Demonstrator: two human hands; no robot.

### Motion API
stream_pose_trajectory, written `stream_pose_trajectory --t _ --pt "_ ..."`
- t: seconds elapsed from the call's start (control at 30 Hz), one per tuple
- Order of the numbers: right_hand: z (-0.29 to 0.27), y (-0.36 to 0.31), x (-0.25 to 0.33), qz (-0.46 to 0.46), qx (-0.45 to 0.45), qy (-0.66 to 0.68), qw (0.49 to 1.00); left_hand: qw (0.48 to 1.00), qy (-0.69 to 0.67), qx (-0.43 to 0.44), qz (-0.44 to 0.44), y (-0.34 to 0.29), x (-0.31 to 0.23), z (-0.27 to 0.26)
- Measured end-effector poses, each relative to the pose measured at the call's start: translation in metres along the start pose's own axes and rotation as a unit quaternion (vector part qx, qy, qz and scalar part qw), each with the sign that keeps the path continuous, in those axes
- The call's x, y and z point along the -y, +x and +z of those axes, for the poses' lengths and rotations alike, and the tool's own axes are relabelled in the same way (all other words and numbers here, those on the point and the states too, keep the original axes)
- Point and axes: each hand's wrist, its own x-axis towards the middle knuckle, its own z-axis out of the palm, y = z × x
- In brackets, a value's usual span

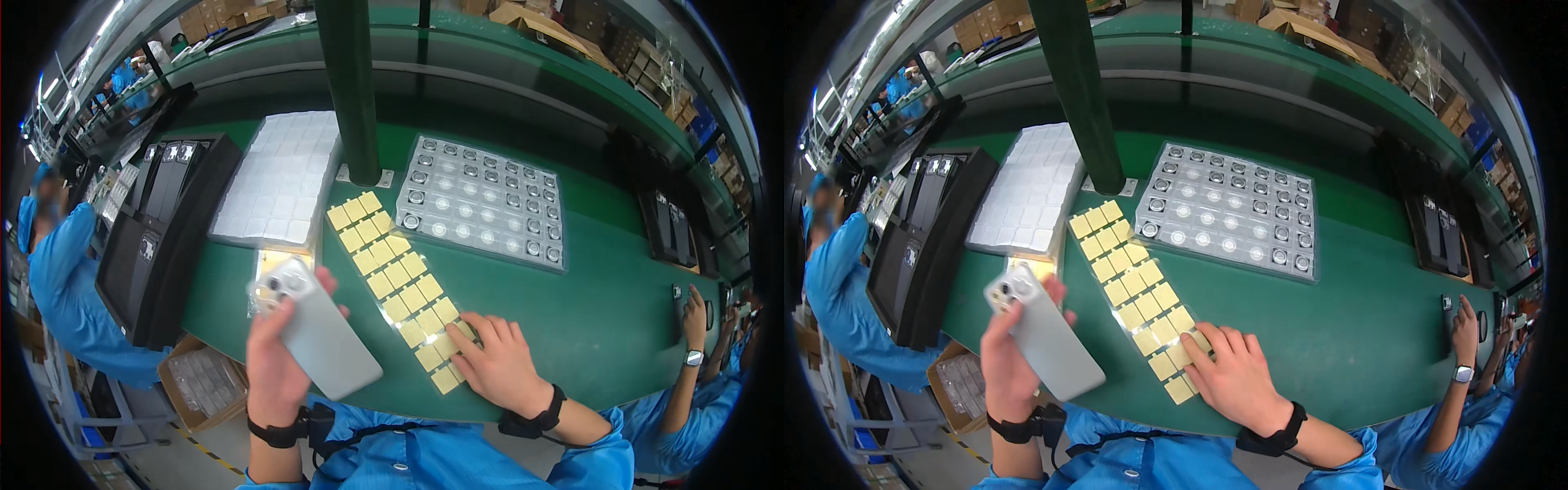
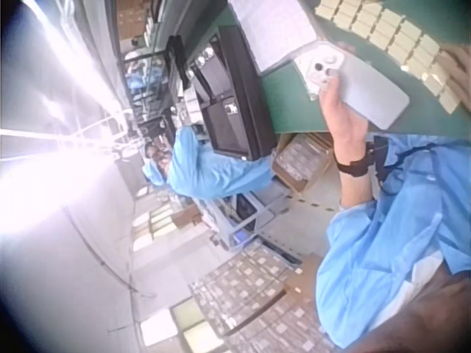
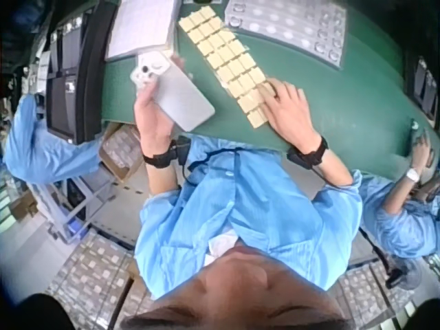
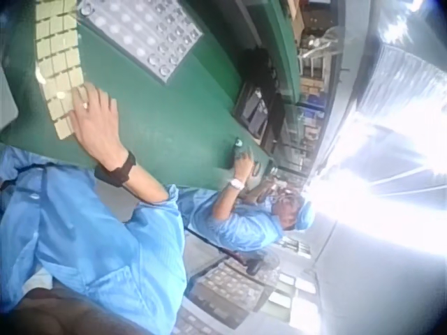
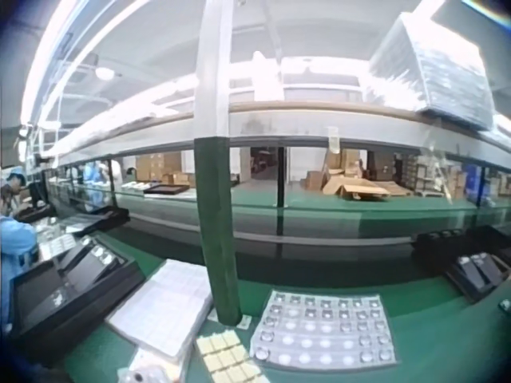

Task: Sticking protective stickers onto the back and camera lens area of mobile phones in a production line.

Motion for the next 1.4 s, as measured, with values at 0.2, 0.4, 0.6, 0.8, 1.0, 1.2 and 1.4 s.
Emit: stream_pose_trajectory --t 0.2,0.4,0.6,0.8,1.0,1.2,1.4 --pt "0.018 0.04 0.02 -0.008 -0.038 0.033 0.999 0.988 -0.057 0.021 -0.142 0.028 0.039 -0.011" --pt "0.003 0.052 -0.017 0.046 -0.008 0.298 0.954 0.987 -0.071 0.032 -0.14 0.03 0.038 -0.02" --pt "-0.007 0.008 -0.014 0.106 0.06 0.357 0.926 0.987 -0.065 0.034 -0.142 0.007 0.031 -0.005" --pt "-0.01 -0.019 0.011 0.0 0.035 0.183 0.982 0.961 -0.038 0.105 -0.253 0.016 0.064 0.0" --pt "0.004 -0.018 0.019 -0.03 0.061 0.088 0.994 0.97 -0.015 0.074 -0.231 0.009 0.06 -0.009" --pt "-0.001 -0.039 0.031 -0.073 0.131 0.132 0.98 0.994 -0.012 0.0 -0.113 -0.053 -0.003 -0.045" --pt "0.001 -0.047 0.046 -0.15 0.179 0.064 0.97 0.963 0.076 -0.08 -0.247 -0.124 0.015 -0.079"
